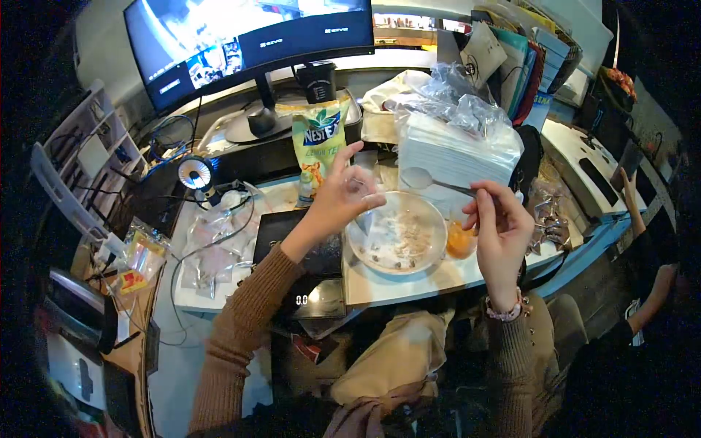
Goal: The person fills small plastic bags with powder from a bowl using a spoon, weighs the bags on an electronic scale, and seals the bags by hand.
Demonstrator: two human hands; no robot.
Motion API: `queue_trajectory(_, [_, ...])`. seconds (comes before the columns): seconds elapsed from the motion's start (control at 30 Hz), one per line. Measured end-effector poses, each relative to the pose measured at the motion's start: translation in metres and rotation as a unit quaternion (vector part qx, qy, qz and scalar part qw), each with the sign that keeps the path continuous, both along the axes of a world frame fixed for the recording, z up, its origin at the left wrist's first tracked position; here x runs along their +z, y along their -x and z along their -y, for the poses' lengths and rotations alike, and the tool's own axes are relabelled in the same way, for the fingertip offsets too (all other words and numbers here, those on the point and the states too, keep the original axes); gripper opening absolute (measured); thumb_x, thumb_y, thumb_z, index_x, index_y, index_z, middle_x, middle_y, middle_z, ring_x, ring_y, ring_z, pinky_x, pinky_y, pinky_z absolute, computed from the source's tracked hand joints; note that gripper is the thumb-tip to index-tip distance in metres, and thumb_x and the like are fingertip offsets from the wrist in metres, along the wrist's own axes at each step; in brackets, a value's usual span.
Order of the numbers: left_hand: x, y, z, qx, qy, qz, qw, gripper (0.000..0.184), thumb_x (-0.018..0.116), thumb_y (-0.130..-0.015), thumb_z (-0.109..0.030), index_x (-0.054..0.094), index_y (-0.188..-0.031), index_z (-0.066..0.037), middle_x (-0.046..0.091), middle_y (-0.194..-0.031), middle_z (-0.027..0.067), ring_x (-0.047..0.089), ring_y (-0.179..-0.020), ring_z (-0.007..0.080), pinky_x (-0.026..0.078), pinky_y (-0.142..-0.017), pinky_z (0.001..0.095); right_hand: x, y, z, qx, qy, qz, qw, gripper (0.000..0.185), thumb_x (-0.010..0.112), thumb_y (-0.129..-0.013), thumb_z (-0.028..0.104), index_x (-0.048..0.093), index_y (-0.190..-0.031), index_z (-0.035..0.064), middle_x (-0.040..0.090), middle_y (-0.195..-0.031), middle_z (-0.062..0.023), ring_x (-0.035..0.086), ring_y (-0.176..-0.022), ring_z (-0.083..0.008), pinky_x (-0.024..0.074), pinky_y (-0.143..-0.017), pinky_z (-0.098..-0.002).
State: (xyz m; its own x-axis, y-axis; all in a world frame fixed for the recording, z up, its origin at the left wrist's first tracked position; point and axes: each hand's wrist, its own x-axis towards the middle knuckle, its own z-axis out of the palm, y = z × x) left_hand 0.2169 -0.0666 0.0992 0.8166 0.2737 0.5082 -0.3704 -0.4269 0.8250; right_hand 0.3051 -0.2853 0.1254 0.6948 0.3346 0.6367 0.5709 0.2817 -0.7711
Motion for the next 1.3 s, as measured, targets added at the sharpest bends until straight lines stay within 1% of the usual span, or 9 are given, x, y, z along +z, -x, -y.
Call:
queue_trajectory(0.23, [0.03,0.066,-0.029,0.001,-0.009,-0.084,0.996,0.076,0.07,-0.072,-0.008,0.022,-0.131,-0.006,0.052,-0.077,0.0002,0.051,-0.073,0.007,0.044,-0.066,0.0192,-0.019,0.001,0.005,0.027,0.049,-0.039,0.998,0.013,0.049,-0.087,0.005,0.058,-0.092,-0.0013,0.057,-0.066,-0.0044,0.052,-0.054,-0.0062,0.0407,-0.048,-0.0179])
queue_trajectory(0.37, [0.019,0.085,-0.057,-0.023,-0.047,-0.235,0.971,0.073,0.071,-0.072,-0.011,0.026,-0.129,-0.007,0.051,-0.077,-0.0014,0.051,-0.071,0.0068,0.044,-0.066,0.0196,-0.042,-0.002,0.001,0.046,0.059,-0.063,0.995,0.015,0.048,-0.089,0.009,0.058,-0.095,-0.0008,0.057,-0.067,-0.0029,0.052,-0.054,-0.0047,0.0374,-0.047,-0.016])
queue_trajectory(0.47, [0.003,0.083,-0.066,-0.022,-0.144,-0.29,0.946,0.072,0.072,-0.072,-0.015,0.027,-0.129,-0.008,0.053,-0.087,0.0026,0.053,-0.081,0.0099,0.045,-0.076,0.0239,-0.057,-0.004,-0.004,0.049,0.06,-0.086,0.993,0.015,0.048,-0.089,0.009,0.058,-0.095,-0.001,0.057,-0.067,-0.0031,0.052,-0.053,-0.0052,0.0372,-0.047,-0.016])
queue_trajectory(0.77, [-0.018,0.105,-0.087,0.084,-0.193,-0.121,0.97,0.071,0.071,-0.073,-0.018,0.029,-0.13,-0.009,0.047,-0.118,0.011,0.044,-0.111,0.0174,0.037,-0.094,0.0311,-0.077,0.001,0.001,0.011,0.058,-0.098,0.993,0.016,0.048,-0.089,0.01,0.057,-0.096,-0.0011,0.057,-0.067,-0.0036,0.052,-0.054,-0.0066,0.0376,-0.047,-0.0175])
queue_trajectory(0.83, [-0.021,0.125,-0.113,0.095,0.001,-0.037,0.995,0.062,0.068,-0.074,-0.015,0.036,-0.126,-0.008,0.052,-0.112,0.01,0.049,-0.106,0.0177,0.04,-0.092,0.0305,-0.078,0.004,0.003,-0.001,0.052,-0.097,0.994,0.016,0.048,-0.089,0.01,0.057,-0.097,-0.0009,0.058,-0.068,-0.0035,0.052,-0.055,-0.0067,0.0372,-0.047,-0.0177])
queue_trajectory(0.93, [-0.021,0.163,-0.133,0.221,0.057,-0.011,0.974,0.042,0.065,-0.077,-0.013,0.048,-0.114,-0.007,0.059,-0.096,0.0069,0.056,-0.091,0.0152,0.044,-0.082,0.0273,-0.077,0.009,0.004,-0.025,0.052,-0.073,0.996,0.017,0.048,-0.089,0.01,0.057,-0.098,-0.0008,0.058,-0.068,-0.0033,0.052,-0.056,-0.0065,0.0365,-0.047,-0.0175])
queue_trajectory(1.0, [-0.036,0.177,-0.154,0.464,-0.003,0.067,0.884,0.029,0.066,-0.076,-0.016,0.054,-0.101,-0.007,0.06,-0.079,0.002,0.057,-0.075,0.0113,0.044,-0.069,0.0236,-0.08,0.011,0.003,-0.04,0.052,-0.058,0.996,0.017,0.048,-0.089,0.01,0.057,-0.099,-0.0007,0.058,-0.069,-0.0031,0.052,-0.056,-0.0064,0.0361,-0.048,-0.0174])
queue_trajectory(1.13, [-0.039,0.176,-0.143,0.564,-0.057,-0.019,0.823,0.028,0.068,-0.074,-0.02,0.054,-0.095,-0.008,0.058,-0.072,-0.0008,0.054,-0.068,0.0094,0.04,-0.063,0.0228,-0.083,0.015,0.002,-0.078,0.087,-0.005,0.993,0.017,0.048,-0.089,0.009,0.057,-0.099,-0.0008,0.058,-0.069,-0.0026,0.052,-0.055,-0.0062,0.0356,-0.048,-0.0175])
queue_trajectory(1.3, [-0.043,0.161,-0.137,0.504,-0.13,0.018,0.854,0.033,0.07,-0.072,-0.023,0.054,-0.097,-0.008,0.057,-0.073,-0.0004,0.053,-0.068,0.0094,0.04,-0.063,0.0237,-0.073,0.015,-0.003,-0.084,0.111,0.021,0.99,0.016,0.049,-0.089,0.009,0.057,-0.098,-0.001,0.058,-0.069,-0.0022,0.05,-0.054,-0.0048,0.034,-0.047,-0.0164])
